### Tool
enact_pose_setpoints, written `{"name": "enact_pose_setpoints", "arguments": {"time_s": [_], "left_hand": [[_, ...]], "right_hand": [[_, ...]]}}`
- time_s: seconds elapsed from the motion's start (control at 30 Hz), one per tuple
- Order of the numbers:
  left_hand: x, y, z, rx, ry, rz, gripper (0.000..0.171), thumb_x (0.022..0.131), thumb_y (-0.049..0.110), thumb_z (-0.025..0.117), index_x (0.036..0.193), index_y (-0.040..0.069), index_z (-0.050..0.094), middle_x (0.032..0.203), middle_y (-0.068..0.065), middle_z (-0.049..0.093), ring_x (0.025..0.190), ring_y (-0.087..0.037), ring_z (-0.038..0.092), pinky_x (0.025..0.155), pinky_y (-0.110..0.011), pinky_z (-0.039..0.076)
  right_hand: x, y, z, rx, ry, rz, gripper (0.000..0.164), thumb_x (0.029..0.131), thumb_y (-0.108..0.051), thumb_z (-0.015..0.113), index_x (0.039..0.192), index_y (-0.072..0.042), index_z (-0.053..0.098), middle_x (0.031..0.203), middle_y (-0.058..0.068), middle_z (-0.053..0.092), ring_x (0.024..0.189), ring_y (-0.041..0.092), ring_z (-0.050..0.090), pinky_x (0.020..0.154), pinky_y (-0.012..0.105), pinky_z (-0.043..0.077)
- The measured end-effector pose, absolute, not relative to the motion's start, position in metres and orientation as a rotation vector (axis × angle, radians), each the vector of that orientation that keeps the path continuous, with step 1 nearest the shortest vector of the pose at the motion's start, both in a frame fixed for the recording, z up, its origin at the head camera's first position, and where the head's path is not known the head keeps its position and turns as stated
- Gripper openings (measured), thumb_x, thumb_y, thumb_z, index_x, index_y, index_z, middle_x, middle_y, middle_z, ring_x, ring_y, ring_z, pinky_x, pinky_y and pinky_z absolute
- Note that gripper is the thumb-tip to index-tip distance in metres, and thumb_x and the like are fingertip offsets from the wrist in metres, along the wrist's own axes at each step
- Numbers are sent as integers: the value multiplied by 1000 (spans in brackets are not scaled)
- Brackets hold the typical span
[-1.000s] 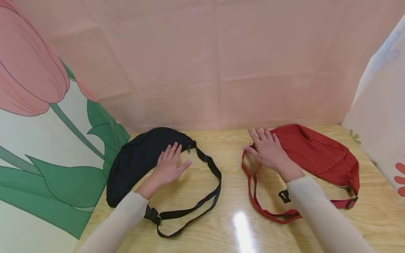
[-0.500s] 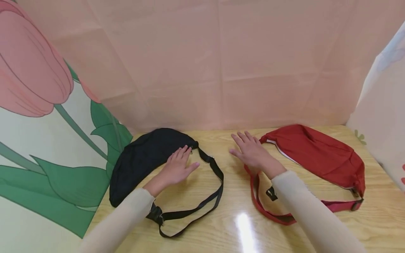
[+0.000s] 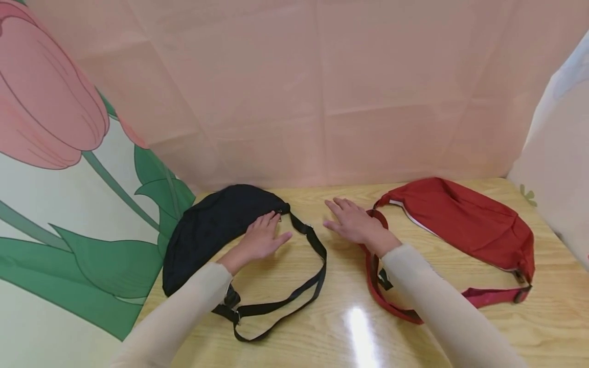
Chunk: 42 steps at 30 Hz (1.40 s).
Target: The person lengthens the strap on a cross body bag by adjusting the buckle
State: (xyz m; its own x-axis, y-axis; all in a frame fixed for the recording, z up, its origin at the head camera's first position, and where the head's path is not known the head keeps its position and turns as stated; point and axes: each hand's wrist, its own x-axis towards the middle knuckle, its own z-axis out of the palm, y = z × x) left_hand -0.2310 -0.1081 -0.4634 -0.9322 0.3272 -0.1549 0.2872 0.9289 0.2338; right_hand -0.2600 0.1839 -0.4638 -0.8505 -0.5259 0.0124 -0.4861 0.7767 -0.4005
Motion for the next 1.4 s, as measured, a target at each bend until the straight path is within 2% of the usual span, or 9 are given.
{"name": "enact_pose_setpoints", "arguments": {"time_s": [0.47, 0.73, 0.93, 1.07, 1.17, 1.27, 1.4], "left_hand": [[-219, -106, -479, 469, 2842, 274, 81, 102, 64, 39, 160, 7, 27, 165, -14, 26, 150, -35, 26, 116, -57, 29], [-195, -113, -481, 614, 2854, 301, 71, 103, 60, 44, 153, 8, 42, 159, -12, 36, 145, -33, 34, 111, -54, 37], [-159, -112, -473, 748, 2828, 293, 70, 102, 64, 42, 146, 10, 52, 146, -9, 50, 133, -26, 46, 103, -44, 46], [-139, -105, -476, 823, 2802, 240, 77, 97, 73, 41, 140, 11, 56, 134, -7, 57, 121, -23, 54, 94, -38, 51], [-126, -101, -483, 857, 2771, 177, 78, 92, 75, 49, 137, 13, 58, 127, -4, 60, 112, -20, 57, 86, -34, 53], [-117, -97, -488, 880, 2746, 157, 67, 90, 65, 62, 133, 14, 58, 118, 0, 62, 102, -15, 59, 77, -31, 53], [-111, -94, -490, 958, 2748, 185, 42, 91, 35, 70, 126, 15, 61, 107, 4, 65, 93, -10, 62, 70, -28, 52]], "right_hand": [[-282, 169, -464, -814, 2730, -679, 64, 107, -33, 51, 159, -4, 27, 158, 33, 26, 143, 56, 24, 112, 70, 23], [-296, 169, -472, -877, 2682, -715, 60, 107, -27, 53, 157, -4, 32, 155, 33, 31, 142, 55, 29, 113, 67, 24], [-312, 173, -478, -978, 2718, -669, 57, 105, -20, 57, 154, 0, 37, 153, 32, 37, 140, 53, 33, 113, 66, 27], [-325, 169, -480, -1099, 2758, -604, 57, 102, -14, 61, 153, -1, 39, 154, 30, 37, 141, 52, 33, 113, 65, 27], [-332, 161, -482, -1240, 2773, -511, 59, 100, -11, 64, 154, -4, 40, 156, 28, 37, 143, 52, 32, 113, 65, 27], [-337, 149, -480, -1402, 2774, -365, 63, 96, -7, 68, 154, -7, 42, 157, 24, 38, 143, 51, 32, 113, 64, 29], [-338, 130, -473, -1524, 2721, -191, 63, 95, -2, 68, 152, -13, 47, 158, 16, 40, 146, 47, 29, 111, 65, 31]]}}
